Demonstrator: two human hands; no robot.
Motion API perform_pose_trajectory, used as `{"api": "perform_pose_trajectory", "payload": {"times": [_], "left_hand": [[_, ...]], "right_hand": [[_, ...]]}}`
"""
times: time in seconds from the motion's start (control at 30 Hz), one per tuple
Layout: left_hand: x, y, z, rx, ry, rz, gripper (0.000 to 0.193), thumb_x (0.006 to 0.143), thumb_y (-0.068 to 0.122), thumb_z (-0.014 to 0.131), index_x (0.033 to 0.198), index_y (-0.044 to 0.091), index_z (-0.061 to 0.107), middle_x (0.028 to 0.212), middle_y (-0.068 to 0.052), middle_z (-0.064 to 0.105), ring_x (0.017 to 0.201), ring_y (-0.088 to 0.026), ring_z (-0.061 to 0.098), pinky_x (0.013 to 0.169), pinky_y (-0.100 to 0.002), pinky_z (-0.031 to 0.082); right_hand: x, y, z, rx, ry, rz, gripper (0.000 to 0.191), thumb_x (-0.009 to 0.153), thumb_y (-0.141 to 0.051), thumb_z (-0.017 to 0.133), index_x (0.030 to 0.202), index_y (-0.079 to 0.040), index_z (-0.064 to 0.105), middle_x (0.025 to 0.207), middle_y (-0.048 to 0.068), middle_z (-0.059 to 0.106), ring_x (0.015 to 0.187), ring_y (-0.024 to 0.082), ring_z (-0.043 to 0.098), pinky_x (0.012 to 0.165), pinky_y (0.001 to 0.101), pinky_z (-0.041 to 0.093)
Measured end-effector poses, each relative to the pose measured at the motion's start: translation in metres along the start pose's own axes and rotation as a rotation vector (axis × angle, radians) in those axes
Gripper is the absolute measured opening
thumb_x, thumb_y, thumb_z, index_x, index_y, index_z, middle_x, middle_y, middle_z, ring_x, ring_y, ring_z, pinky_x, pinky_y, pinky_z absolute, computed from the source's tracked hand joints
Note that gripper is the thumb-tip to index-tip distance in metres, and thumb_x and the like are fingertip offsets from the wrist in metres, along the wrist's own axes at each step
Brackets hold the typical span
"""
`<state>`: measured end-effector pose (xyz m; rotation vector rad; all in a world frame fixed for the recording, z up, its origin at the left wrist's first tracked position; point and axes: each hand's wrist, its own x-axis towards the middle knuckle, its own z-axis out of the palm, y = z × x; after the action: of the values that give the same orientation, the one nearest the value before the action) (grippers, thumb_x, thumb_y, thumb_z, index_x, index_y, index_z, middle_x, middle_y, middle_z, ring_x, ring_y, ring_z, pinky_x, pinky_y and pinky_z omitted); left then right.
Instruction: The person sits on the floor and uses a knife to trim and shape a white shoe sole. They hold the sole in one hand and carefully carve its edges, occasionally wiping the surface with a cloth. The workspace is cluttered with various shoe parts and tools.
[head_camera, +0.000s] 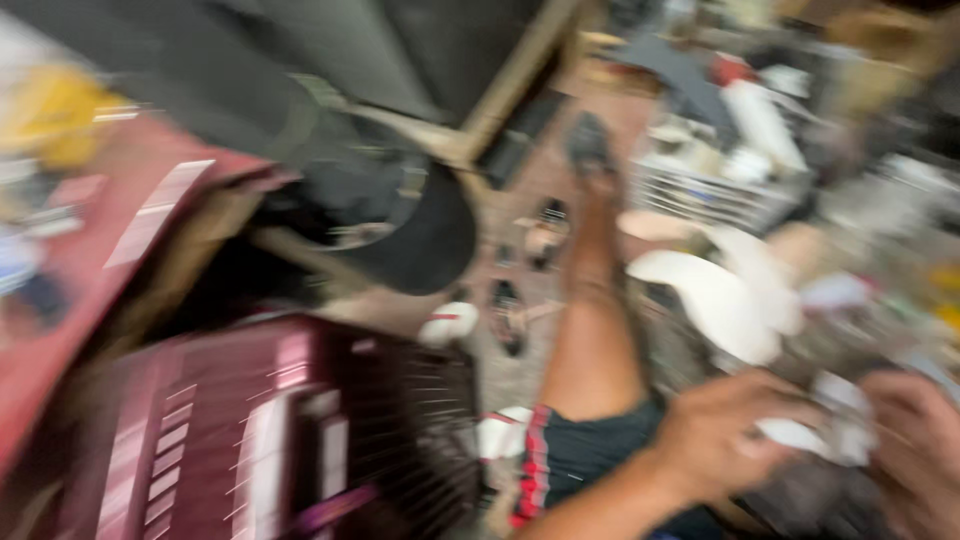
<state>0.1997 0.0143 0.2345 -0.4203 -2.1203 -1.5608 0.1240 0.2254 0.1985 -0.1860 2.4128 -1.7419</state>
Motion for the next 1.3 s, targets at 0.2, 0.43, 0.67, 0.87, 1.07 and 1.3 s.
{"api": "perform_pose_trajectory", "payload": {"times": [0.2, 0.43, 0.67, 0.87, 1.07, 1.3], "left_hand": [[0.02, -0.015, 0.063, 0.085, -0.056, -0.022, 0.017, 0.091, 0.01, 0.082, 0.103, 0.01, 0.07, 0.104, -0.006, 0.07, 0.09, -0.026, 0.072, 0.08, -0.036, 0.058], [0.037, -0.043, 0.113, -0.286, -0.215, -0.362, 0.039, 0.086, 0.006, 0.076, 0.124, 0.005, 0.066, 0.111, -0.011, 0.07, 0.099, -0.021, 0.072, 0.084, -0.031, 0.058], [-0.008, -0.14, 0.23, -0.646, -0.274, -0.975, 0.033, 0.095, 0.008, 0.074, 0.127, 0.005, 0.065, 0.114, -0.01, 0.072, 0.092, -0.012, 0.063, 0.072, -0.027, 0.052], [-0.034, -0.252, 0.327, -0.454, -0.085, -1.092, 0.038, 0.092, 0.009, 0.072, 0.128, 0.005, 0.061, 0.115, -0.005, 0.07, 0.094, -0.013, 0.064, 0.072, -0.027, 0.054], [-0.019, -0.349, 0.407, 0.038, 0.016, -0.797, 0.059, 0.085, 0.004, 0.081, 0.137, 0.001, 0.053, 0.129, -0.018, 0.057, 0.113, -0.028, 0.06, 0.087, -0.034, 0.054], [0.006, -0.418, 0.462, 0.276, -0.224, -0.6, 0.081, 0.084, 0.007, 0.079, 0.155, 0.007, 0.04, 0.159, -0.023, 0.039, 0.146, -0.043, 0.042, 0.116, -0.046, 0.039]], "right_hand": [[-0.046, 0.018, -0.023, 0.113, 0.114, 0.078, 0.019, 0.101, -0.006, 0.057, 0.115, -0.001, 0.069, 0.098, 0.004, 0.073, 0.092, 0.009, 0.065, 0.084, 0.0237, 0.053], [-0.032, 0.003, -0.093, 0.143, 0.325, 0.142, 0.014, 0.102, -0.003, 0.06, 0.114, -0.001, 0.065, 0.099, 0.005, 0.074, 0.083, 0.011, 0.069, 0.076, 0.0249, 0.056], [0.01, 0.046, -0.253, 0.08, 0.594, -0.03, 0.017, 0.108, -0.006, 0.054, 0.123, -0.005, 0.062, 0.107, 0.005, 0.07, 0.095, 0.012, 0.073, 0.083, 0.0255, 0.062], [0.08, 0.122, -0.317, -0.177, 0.297, 0.005, 0.011, 0.105, -0.001, 0.059, 0.116, 0.001, 0.062, 0.111, 0.01, 0.071, 0.101, 0.015, 0.071, 0.087, 0.031, 0.06], [0.159, 0.286, -0.284, -0.103, 0.001, 0.286, 0.013, 0.097, -0.01, 0.069, 0.107, -0.002, 0.069, 0.094, 0.005, 0.07, 0.089, 0.012, 0.065, 0.077, 0.0306, 0.053], [0.21, 0.423, -0.217, -0.29, -0.065, 0.397, 0.03, 0.095, -0.027, 0.072, 0.114, -0.003, 0.069, 0.099, 0.012, 0.072, 0.084, 0.02, 0.068, 0.073, 0.036, 0.054]]}}
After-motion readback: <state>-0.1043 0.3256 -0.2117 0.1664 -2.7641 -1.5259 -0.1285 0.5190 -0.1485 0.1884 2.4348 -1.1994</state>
